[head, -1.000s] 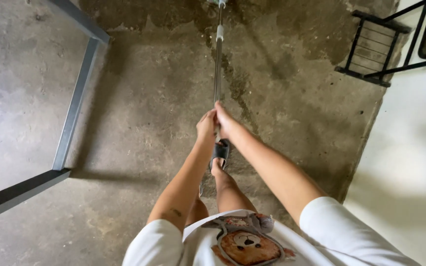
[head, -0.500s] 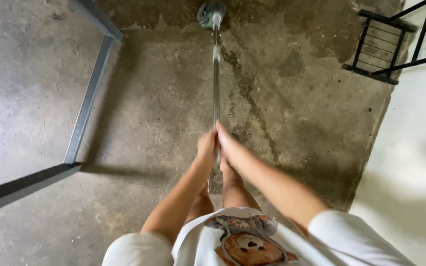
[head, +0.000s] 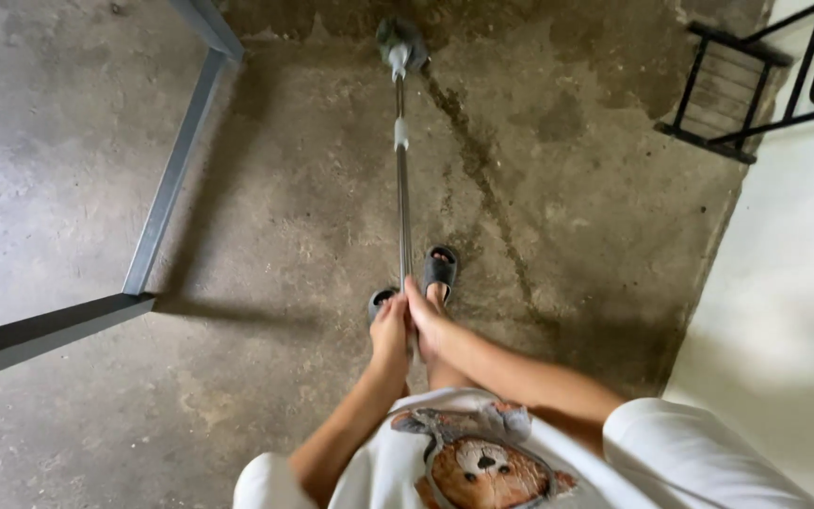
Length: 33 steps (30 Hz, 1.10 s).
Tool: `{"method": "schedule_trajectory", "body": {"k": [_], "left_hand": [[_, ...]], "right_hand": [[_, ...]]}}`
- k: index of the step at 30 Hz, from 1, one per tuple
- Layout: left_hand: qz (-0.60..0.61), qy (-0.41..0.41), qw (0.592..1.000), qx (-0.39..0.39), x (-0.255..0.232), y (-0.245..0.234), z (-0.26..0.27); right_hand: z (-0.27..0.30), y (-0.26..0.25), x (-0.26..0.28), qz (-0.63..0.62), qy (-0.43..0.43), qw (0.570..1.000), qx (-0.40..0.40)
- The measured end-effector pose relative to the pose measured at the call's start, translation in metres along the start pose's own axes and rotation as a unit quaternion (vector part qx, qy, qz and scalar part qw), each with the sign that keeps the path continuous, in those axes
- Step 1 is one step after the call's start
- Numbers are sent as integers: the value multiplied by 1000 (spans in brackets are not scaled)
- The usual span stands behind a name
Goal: The person is mopping a concrete floor with a mop and a red bucket of water.
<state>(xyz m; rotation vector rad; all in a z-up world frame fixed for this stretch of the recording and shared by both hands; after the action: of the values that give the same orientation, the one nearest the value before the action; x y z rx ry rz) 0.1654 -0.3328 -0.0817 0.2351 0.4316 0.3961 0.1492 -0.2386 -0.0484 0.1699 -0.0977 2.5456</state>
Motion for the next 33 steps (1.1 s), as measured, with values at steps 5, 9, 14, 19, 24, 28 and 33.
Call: {"method": "schedule_trajectory", "body": {"k": [5, 9, 14, 19, 24, 28, 33], "left_hand": [[-17, 32, 998, -50, -39, 19, -18], [19, 107, 994, -4, -81, 67, -104], [-18, 56, 994, -94, -102, 16, -23], [28, 57, 996, -56, -46, -48, -6], [29, 58, 997, -43, -93, 34, -49], [70, 77, 994, -31, -117, 73, -139], [80, 84, 990, -85, -109, 40, -63]], "right_hand": [[24, 26, 33, -30, 35, 995, 86], [-26, 46, 114, 59, -10, 995, 86], [20, 83, 61, 23, 29, 997, 66], [4, 75, -24, -12, 78, 995, 61], [0, 80, 80, 27, 35, 997, 65], [-174, 71, 139, 118, -88, 985, 95], [-45, 93, 107, 165, -39, 981, 95]]}}
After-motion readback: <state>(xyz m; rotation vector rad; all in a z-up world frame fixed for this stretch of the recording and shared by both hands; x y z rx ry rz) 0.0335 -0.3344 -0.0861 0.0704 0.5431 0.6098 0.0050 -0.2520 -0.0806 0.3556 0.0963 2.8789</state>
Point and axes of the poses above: each hand's wrist, its own z-axis away from the middle knuckle, its own y-axis out of the palm, x = y × z, the point moved 3 cm from there along -z, towards the middle knuckle, and after that the axes turned 7 degrees about z, right-handed, at the moved point
